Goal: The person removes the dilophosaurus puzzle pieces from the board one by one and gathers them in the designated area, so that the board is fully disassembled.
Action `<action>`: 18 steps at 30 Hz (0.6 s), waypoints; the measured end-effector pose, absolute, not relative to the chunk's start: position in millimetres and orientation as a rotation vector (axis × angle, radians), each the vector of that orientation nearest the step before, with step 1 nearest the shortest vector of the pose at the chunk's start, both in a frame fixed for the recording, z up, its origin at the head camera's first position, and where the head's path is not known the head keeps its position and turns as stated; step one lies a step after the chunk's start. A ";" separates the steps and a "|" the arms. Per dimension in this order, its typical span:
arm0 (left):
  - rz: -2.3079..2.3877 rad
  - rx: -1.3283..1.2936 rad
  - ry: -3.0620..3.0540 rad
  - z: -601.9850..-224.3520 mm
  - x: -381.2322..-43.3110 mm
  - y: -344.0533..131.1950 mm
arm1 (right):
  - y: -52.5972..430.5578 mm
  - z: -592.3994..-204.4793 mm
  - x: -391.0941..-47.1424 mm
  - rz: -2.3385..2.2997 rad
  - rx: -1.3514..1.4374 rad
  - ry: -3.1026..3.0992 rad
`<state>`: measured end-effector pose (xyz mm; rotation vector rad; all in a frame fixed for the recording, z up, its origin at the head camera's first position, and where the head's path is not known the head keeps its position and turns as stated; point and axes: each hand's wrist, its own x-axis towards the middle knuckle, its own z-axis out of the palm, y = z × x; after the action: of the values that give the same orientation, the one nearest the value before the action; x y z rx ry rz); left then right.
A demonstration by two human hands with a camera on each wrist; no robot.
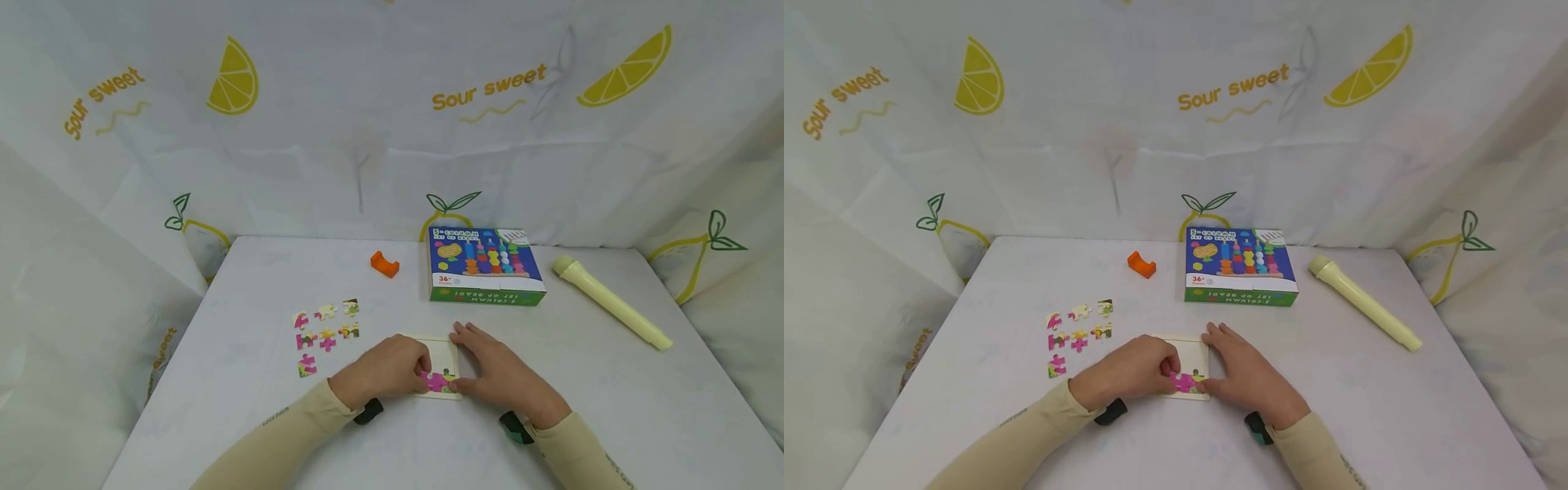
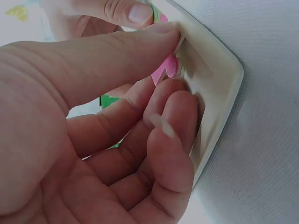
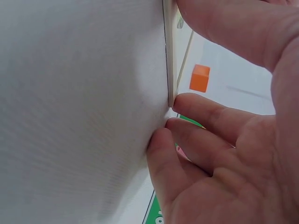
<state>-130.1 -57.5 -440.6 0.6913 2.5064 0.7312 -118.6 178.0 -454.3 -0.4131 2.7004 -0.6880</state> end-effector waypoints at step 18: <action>0.993 0.575 2.575 -432.7 -137.3 -159.7 | 176.2 -452.0 -118.4 -0.644 -0.392 2.681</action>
<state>-137.3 -159.7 -432.7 0.5746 2.5754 0.9934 -118.4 176.2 -452.0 -0.3922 2.6806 -0.6439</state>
